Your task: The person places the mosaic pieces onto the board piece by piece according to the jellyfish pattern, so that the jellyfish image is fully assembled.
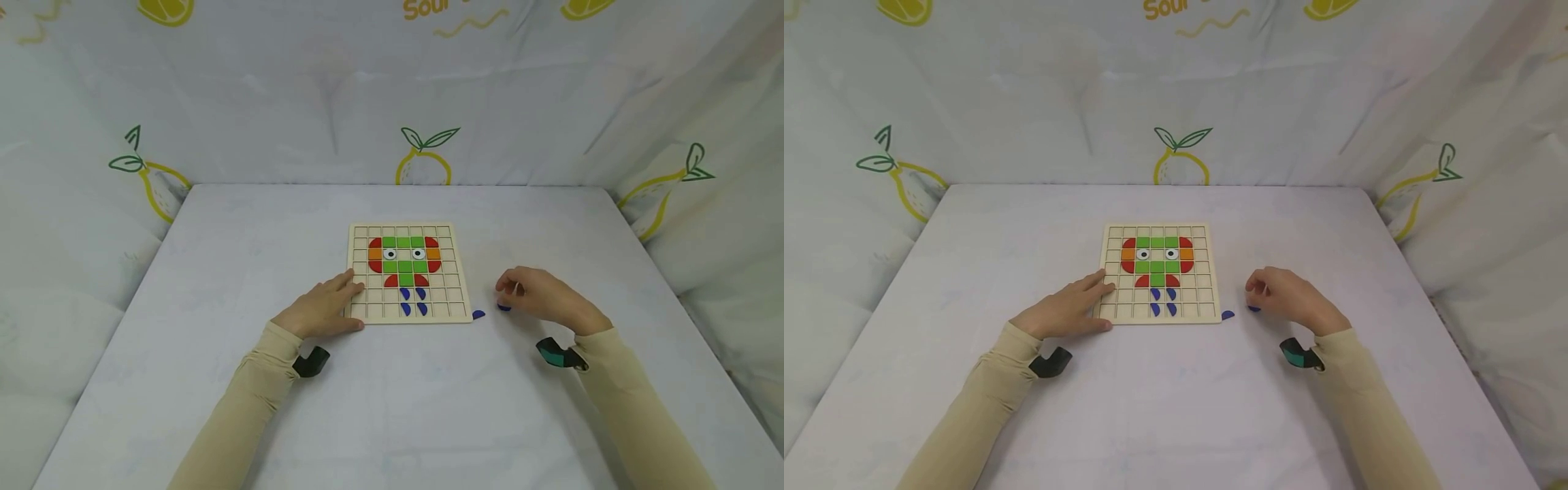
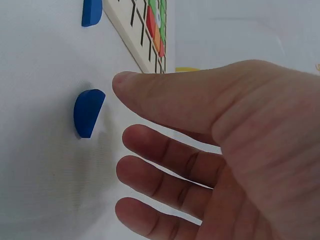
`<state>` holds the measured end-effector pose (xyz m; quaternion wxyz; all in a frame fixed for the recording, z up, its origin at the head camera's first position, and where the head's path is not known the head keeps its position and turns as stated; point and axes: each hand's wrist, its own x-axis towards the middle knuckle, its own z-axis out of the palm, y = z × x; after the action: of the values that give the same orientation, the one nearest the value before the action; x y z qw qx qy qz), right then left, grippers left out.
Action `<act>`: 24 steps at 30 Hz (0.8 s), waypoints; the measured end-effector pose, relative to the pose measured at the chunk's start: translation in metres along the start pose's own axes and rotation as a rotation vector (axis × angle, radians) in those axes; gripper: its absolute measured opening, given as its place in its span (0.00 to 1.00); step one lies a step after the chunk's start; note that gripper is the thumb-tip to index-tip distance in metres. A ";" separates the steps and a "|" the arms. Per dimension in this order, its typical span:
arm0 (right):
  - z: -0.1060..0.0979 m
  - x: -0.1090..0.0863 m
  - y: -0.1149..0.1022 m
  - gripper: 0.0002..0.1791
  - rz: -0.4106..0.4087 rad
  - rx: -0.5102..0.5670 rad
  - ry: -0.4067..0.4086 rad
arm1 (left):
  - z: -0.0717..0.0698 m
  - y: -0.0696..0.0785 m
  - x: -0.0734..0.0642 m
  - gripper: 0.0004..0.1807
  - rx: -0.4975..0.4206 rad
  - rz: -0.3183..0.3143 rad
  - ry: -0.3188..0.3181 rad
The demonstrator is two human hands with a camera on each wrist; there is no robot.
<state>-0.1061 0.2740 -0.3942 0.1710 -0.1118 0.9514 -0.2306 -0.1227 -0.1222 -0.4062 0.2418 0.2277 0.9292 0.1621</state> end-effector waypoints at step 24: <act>0.011 0.001 0.004 0.08 -0.001 -0.017 -0.075 | 0.000 0.000 0.001 0.42 0.016 0.025 0.004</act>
<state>-0.1034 0.2729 -0.4057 0.2057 -0.1222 0.9461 -0.2183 -0.1230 -0.1218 -0.4067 0.2362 0.2408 0.9281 0.1580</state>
